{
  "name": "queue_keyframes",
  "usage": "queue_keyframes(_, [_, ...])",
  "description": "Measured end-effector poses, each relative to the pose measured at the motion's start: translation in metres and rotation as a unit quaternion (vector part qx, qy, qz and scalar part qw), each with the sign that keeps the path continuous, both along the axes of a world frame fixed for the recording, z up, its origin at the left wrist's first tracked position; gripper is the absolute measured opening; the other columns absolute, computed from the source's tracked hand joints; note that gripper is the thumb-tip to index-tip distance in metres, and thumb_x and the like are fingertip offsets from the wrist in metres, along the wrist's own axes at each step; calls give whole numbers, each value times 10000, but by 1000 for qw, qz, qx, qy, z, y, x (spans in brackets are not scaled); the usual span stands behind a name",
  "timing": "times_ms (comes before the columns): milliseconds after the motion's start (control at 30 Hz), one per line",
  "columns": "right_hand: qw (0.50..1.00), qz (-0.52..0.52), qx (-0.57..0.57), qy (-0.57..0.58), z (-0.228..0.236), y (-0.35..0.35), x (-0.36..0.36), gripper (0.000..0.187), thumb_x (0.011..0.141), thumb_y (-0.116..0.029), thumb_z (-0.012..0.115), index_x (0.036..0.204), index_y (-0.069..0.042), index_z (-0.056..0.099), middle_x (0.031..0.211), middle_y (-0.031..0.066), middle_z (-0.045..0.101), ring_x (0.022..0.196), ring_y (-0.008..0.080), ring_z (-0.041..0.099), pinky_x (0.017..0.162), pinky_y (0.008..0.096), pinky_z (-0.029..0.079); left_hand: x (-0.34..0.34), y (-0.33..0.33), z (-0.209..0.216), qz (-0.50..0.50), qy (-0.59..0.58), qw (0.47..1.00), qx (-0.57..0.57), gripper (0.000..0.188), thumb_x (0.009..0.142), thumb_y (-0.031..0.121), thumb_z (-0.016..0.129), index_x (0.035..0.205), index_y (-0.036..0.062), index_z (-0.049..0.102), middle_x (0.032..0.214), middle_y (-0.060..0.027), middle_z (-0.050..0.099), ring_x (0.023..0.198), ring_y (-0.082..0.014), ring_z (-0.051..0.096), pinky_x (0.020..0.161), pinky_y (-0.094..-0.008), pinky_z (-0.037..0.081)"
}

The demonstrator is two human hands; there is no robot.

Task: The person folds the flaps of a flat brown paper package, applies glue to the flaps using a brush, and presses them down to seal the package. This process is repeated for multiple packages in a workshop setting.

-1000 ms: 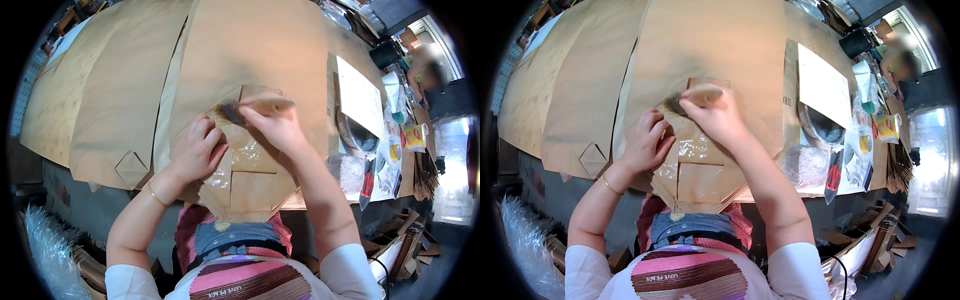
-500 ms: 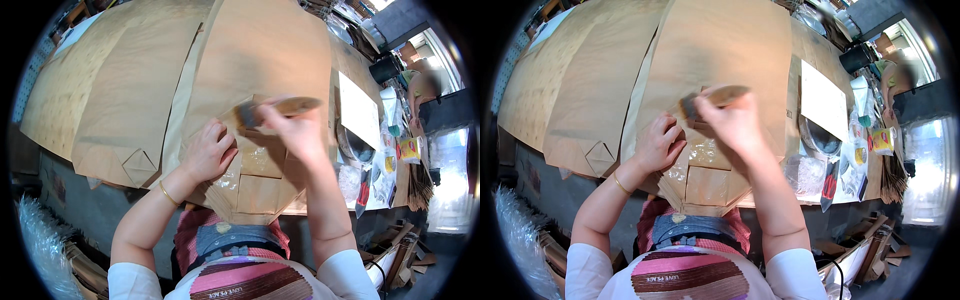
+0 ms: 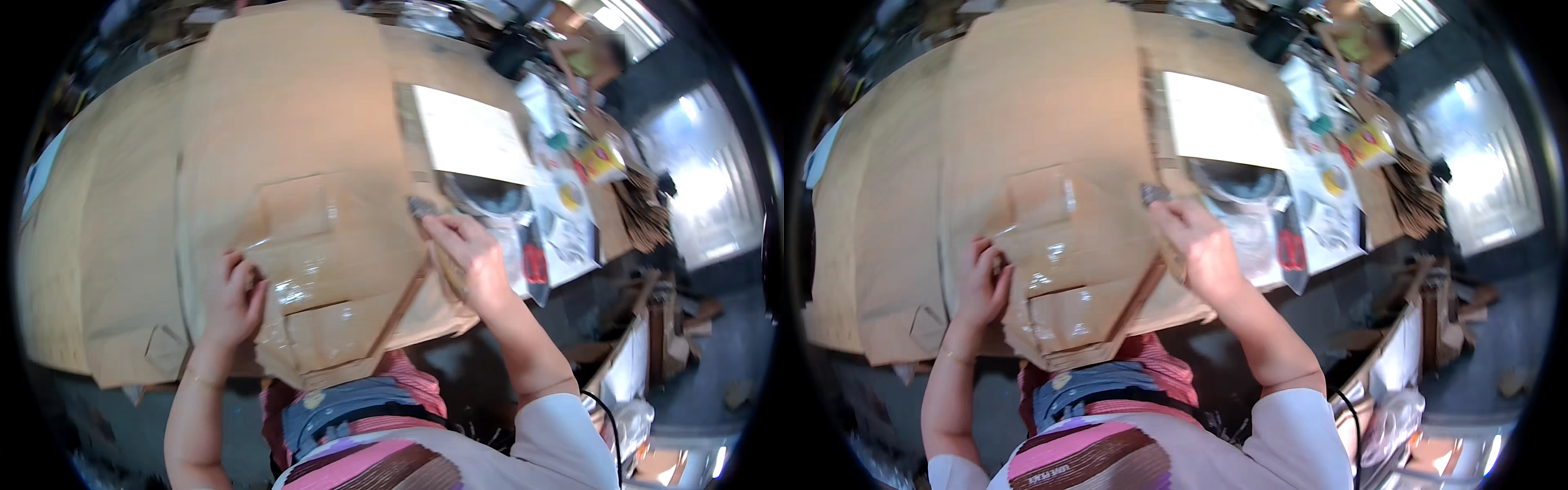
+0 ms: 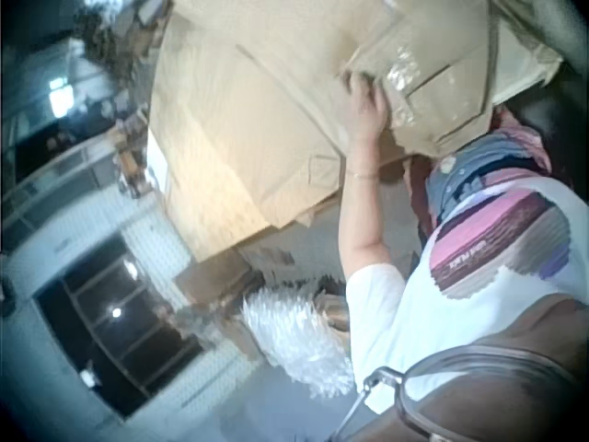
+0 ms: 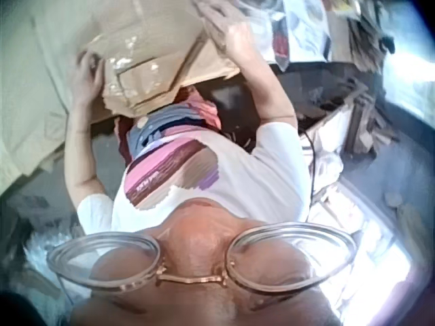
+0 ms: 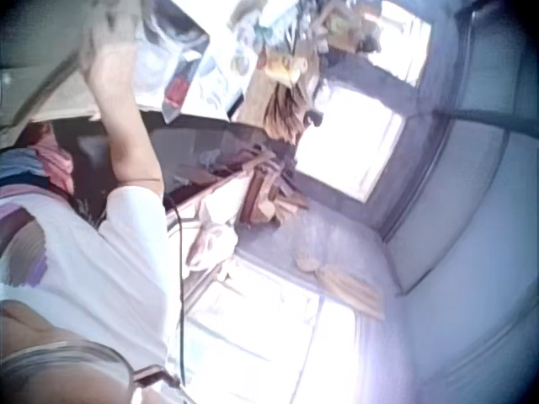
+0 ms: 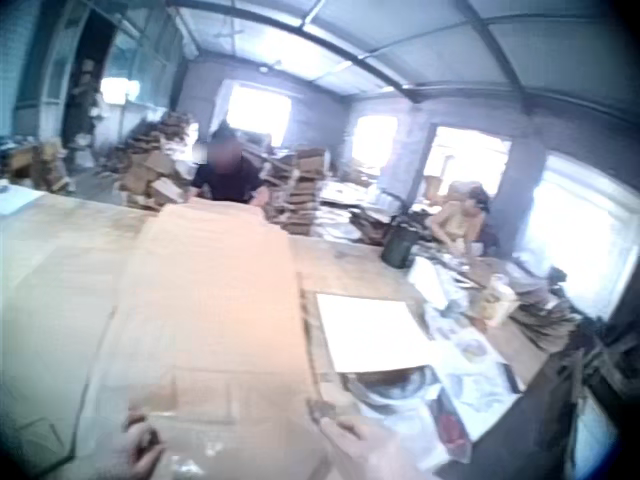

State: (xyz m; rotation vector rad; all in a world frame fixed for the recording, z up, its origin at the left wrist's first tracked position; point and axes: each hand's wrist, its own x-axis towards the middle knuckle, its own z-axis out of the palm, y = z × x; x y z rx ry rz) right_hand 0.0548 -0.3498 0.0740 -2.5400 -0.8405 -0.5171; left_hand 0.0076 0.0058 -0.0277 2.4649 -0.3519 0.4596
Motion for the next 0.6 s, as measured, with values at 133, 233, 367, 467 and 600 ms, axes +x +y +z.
queue_keyframes(133, [986,-65,-130,-81,-40,-122,1,354,746,-12,605,1095,-22,664,1059,170,642,913,308,647,760,368,547,0,-6,-2,-5,-46,998,42,315,787,72,688,1062,15,546,1152,-205,517,1138,-418,496,957,-461,427])
queue_keyframes(233, [979,-18,-197,-51,-47,-146,-16,340,728,-27,609,1064,-31,668,1048,159,646,920,299,648,759,366,551,-2,-5,5,6,-58,996,72,282,809,75,668,1053,18,541,1135,-204,515,1118,-409,495,941,-447,427])
queue_keyframes(367, [994,-14,-106,36,-36,-100,-14,283,717,-52,677,998,-24,678,949,129,656,934,300,637,773,384,533,8,1,35,-9,81,995,63,188,855,68,615,1010,9,525,1020,-175,500,981,-379,486,856,-426,422])
queue_keyframes(467, [996,8,23,90,-35,-21,5,253,754,-71,716,988,19,684,969,146,663,946,286,622,827,371,507,36,6,59,30,120,992,-11,296,779,-3,648,1046,14,519,976,-155,517,931,-330,524,806,-386,448])
queue_keyframes(600, [940,-21,107,325,-43,34,78,220,785,-64,692,981,36,678,903,129,674,841,221,643,753,308,509,73,15,90,96,326,937,-77,336,689,-33,648,1014,8,576,821,-108,552,832,-289,571,747,-364,477])
